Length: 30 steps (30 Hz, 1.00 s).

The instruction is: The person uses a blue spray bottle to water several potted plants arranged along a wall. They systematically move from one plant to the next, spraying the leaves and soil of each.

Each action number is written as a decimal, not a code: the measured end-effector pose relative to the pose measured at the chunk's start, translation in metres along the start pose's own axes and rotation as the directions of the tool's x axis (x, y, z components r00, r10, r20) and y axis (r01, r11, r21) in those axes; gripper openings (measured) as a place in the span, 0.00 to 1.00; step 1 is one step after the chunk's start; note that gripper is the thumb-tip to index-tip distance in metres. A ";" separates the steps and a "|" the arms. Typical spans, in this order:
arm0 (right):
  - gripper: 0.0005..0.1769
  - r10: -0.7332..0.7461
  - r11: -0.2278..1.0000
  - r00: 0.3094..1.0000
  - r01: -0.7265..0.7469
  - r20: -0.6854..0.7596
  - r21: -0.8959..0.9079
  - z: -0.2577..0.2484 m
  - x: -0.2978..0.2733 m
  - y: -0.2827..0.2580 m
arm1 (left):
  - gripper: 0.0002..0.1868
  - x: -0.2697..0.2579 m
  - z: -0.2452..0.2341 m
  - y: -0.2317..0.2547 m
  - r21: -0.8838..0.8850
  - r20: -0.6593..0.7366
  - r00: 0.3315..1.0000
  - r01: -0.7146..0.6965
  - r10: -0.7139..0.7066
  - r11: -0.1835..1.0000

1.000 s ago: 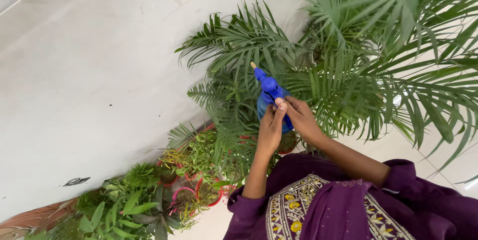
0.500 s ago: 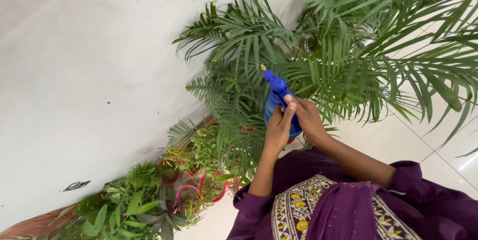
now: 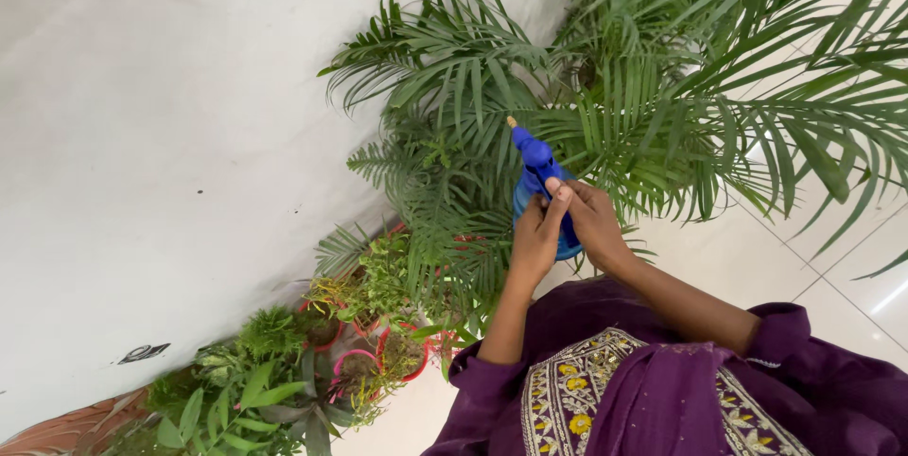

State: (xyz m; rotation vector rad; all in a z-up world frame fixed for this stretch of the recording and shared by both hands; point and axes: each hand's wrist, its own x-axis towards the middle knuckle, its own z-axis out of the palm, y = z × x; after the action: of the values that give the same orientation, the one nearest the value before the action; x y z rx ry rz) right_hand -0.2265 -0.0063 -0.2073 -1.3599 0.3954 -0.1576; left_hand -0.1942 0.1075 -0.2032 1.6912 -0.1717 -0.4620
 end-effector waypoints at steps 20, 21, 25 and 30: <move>0.25 -0.069 0.985 0.993 0.052 -0.095 -0.164 -0.128 0.018 -0.020 | 0.32 0.030 0.134 0.020 -0.044 0.046 0.998 0.041 -0.039 0.998; 0.25 -0.075 0.980 0.993 0.056 -0.095 -0.192 -0.135 0.018 -0.022 | 0.33 0.031 0.141 0.022 -0.054 0.043 0.999 0.021 -0.019 0.998; 0.27 -0.132 0.989 0.987 0.125 -0.091 -0.078 -0.161 0.016 -0.032 | 0.31 0.024 0.165 0.034 -0.073 0.064 0.996 -0.051 0.055 0.996; 0.25 -0.023 0.996 0.988 0.009 -0.150 -0.090 -0.188 0.013 -0.038 | 0.29 0.019 0.199 0.030 -0.075 0.050 0.998 -0.042 0.046 0.996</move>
State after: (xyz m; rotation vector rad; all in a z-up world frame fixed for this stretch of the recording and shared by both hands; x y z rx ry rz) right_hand -0.2790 -0.1913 -0.2020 -1.4442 0.5239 -0.2602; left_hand -0.2510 -0.0863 -0.1990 1.6010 -0.2269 -0.4740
